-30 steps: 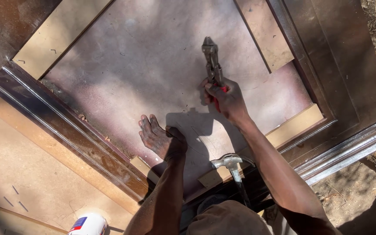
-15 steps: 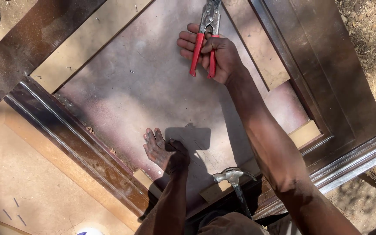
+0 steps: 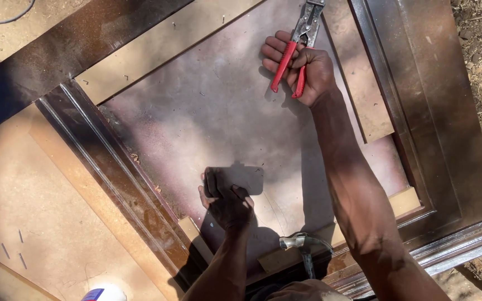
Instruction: Hammering wooden strips onto a furniture frame using a hammer and nails, with occasional use of pliers for adjustments.
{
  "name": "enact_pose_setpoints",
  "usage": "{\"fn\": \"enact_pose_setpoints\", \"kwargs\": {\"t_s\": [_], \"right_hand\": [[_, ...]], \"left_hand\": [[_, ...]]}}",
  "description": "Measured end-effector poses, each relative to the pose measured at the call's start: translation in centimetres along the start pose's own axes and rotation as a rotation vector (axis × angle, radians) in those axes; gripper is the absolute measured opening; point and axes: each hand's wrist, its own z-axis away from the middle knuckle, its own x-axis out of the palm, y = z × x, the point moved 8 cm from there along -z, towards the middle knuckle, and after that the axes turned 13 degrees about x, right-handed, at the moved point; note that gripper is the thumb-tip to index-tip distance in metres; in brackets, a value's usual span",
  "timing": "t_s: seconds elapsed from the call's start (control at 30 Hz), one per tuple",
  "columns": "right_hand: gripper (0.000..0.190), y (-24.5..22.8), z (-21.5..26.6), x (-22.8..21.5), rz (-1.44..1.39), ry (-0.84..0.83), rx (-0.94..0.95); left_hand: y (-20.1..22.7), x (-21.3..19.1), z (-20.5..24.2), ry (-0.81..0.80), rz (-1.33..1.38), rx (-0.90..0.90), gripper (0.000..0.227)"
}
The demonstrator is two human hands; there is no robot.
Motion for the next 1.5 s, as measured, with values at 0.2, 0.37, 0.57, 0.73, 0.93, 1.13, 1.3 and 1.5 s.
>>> {"fn": "enact_pose_setpoints", "kwargs": {"t_s": [0.2, 0.37, 0.57, 0.73, 0.93, 1.13, 1.3, 1.5], "right_hand": [[0.075, -0.5, -0.6, -0.2, -0.012, 0.0, -0.013], [0.075, -0.4, -0.4, -0.5, -0.051, -0.025, -0.011], [0.075, -0.5, -0.6, -0.5, -0.046, -0.073, 0.005], [0.072, -0.7, -0.8, -1.0, 0.012, -0.057, 0.003], [0.07, -0.5, -0.5, -0.6, -0.002, -0.131, 0.019], [0.071, -0.4, -0.8, -0.4, -0.08, -0.217, 0.04], [0.073, -0.2, -1.3, -0.5, -0.17, -0.317, 0.022], [0.059, 0.0, -1.3, 0.3, -0.064, 0.019, -0.033]], "left_hand": [[0.1, -0.3, -0.4, -0.011, 0.004, 0.0, 0.057], [0.1, -0.5, -0.2, 0.004, -0.006, 0.012, 0.054], [0.6, -1.1, -0.9, 0.019, -0.018, 0.012, 0.054], [0.4, -0.9, -0.7, 0.021, -0.008, 0.005, 0.054], [0.6, -1.1, -1.1, 0.026, -0.013, 0.029, 0.054], [0.9, -1.5, -1.4, 0.048, -0.039, 0.05, 0.05], [1.5, -2.5, -2.1, 0.094, -0.044, 0.087, 0.046], [1.2, -1.9, -1.2, 0.073, -0.097, 0.054, 0.049]]}}
